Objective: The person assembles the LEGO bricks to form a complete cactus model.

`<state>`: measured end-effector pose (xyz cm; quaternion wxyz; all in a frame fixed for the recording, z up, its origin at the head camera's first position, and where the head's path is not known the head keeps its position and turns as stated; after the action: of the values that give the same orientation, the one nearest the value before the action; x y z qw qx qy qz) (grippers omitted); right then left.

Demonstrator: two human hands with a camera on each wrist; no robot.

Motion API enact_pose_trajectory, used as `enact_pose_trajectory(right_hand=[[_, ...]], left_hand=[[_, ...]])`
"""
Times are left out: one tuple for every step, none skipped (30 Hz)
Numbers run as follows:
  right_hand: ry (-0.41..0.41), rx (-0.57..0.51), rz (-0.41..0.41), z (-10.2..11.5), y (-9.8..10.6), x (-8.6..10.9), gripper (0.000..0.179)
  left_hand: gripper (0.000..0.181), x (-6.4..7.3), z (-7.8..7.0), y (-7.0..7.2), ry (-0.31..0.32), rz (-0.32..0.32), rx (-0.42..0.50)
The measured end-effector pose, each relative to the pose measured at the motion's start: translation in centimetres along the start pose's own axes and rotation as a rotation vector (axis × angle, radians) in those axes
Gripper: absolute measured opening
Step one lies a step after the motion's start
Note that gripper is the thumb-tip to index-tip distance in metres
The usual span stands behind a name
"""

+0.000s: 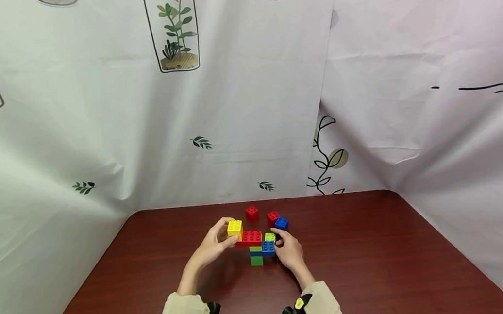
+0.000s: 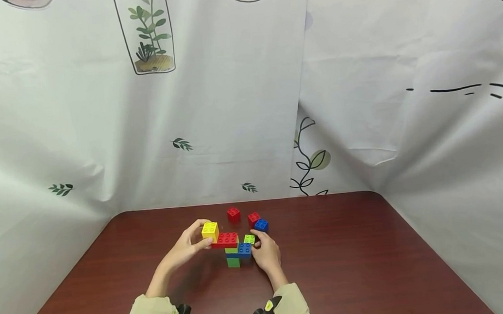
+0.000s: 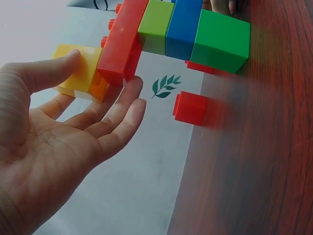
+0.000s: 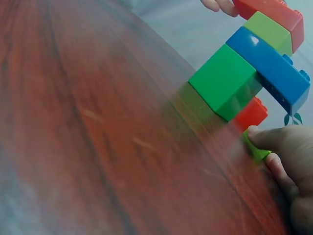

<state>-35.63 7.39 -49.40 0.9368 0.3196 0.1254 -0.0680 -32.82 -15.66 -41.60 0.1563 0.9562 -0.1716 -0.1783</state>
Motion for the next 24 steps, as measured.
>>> enact_pose_trajectory(right_hand=[[-0.009,0.0,-0.004,0.01,0.01,-0.03,0.044],[-0.016,0.0,-0.008,0.03,0.02,-0.05,0.041],[-0.02,0.003,-0.013,0.03,0.01,-0.09,0.039],[-0.021,0.007,-0.017,0.03,0.0,-0.09,0.037],[-0.023,0.009,-0.022,0.03,-0.02,-0.06,0.035],[-0.023,0.012,-0.027,0.05,-0.03,-0.02,0.034],[-0.027,0.013,-0.028,0.08,-0.04,0.04,0.033],[-0.017,0.016,-0.032,0.1,-0.04,0.08,0.033],[-0.009,0.02,-0.036,0.12,-0.05,0.14,0.033],[-0.006,0.016,-0.04,0.16,-0.05,0.2,0.033],[-0.004,0.007,-0.043,0.2,-0.04,0.24,0.033],[0.0,-0.005,-0.046,0.25,-0.02,0.29,0.033],[0.006,-0.016,-0.049,0.29,-0.01,0.33,0.033],[0.015,-0.028,-0.052,0.3,0.01,0.36,0.033],[0.015,-0.05,-0.053,0.35,0.02,0.39,0.033],[0.015,-0.078,-0.053,0.38,0.05,0.41,0.032],[0.016,-0.104,-0.055,0.39,0.09,0.4,0.031],[0.018,-0.131,-0.057,0.42,0.13,0.41,0.03],[0.025,-0.16,-0.061,0.45,0.2,0.41,0.029],[0.024,-0.197,-0.065,0.45,0.25,0.43,0.028],[0.018,-0.239,-0.067,0.5,0.32,0.46,0.027],[0.014,-0.276,-0.067,0.5,0.38,0.49,0.027],[0.007,-0.315,-0.067,0.48,0.42,0.53,0.027],[-0.001,-0.35,-0.068,0.47,0.47,0.59,0.028]], left_hand=[[0.042,-0.01,0.0,0.01,-0.001,0.001,0.002],[0.042,-0.02,-0.02,0.02,-0.003,0.002,0.003],[0.042,-0.03,-0.02,0.03,-0.005,0.003,0.004],[0.042,-0.03,-0.02,0.04,-0.007,0.004,0.004],[0.042,-0.03,0.0,0.05,-0.008,0.004,0.005],[0.042,-0.03,0.04,0.06,-0.007,0.004,0.004],[0.042,-0.02,0.07,0.07,-0.007,0.003,0.003],[0.042,-0.01,0.11,0.09,-0.006,0.003,0.003],[0.042,0.0,0.13,0.11,-0.004,0.003,0.003],[0.042,0.0,0.14,0.13,-0.005,0.003,0.002],[0.042,0.01,0.14,0.15,-0.004,0.002,0.002],[0.042,0.03,0.14,0.18,-0.002,0.002,0.001],[0.042,0.04,0.12,0.2,-0.001,0.002,0.001],[0.043,0.04,0.11,0.23,0.001,0.004,0.002],[0.043,0.04,0.08,0.24,0.0,0.006,0.001],[0.043,0.02,0.04,0.25,-0.003,0.006,-0.001],[0.043,0.03,0.04,0.26,0.0,0.006,-0.003],[0.043,0.03,0.04,0.26,0.001,0.007,-0.002],[0.043,0.0,0.03,0.26,-0.001,0.009,0.0],[0.043,-0.01,0.03,0.25,-0.001,0.009,0.0],[0.042,-0.04,0.01,0.24,-0.003,0.01,0.002],[0.042,-0.04,0.02,0.23,-0.001,0.01,0.004],[0.043,-0.04,0.04,0.23,0.003,0.01,0.008],[0.043,-0.06,0.03,0.22,0.002,0.011,0.009]])
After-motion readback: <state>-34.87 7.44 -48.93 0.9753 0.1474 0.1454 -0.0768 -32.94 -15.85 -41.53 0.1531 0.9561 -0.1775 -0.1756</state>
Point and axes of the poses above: each hand's wrist, its own x-axis away from the middle knuckle, its own y-axis out of the back of the hand, z = x × y, the point moved 1 cm from there along -x, towards the middle knuckle, and after that the axes turned 3 degrees about -y, right-handed, at the moved point
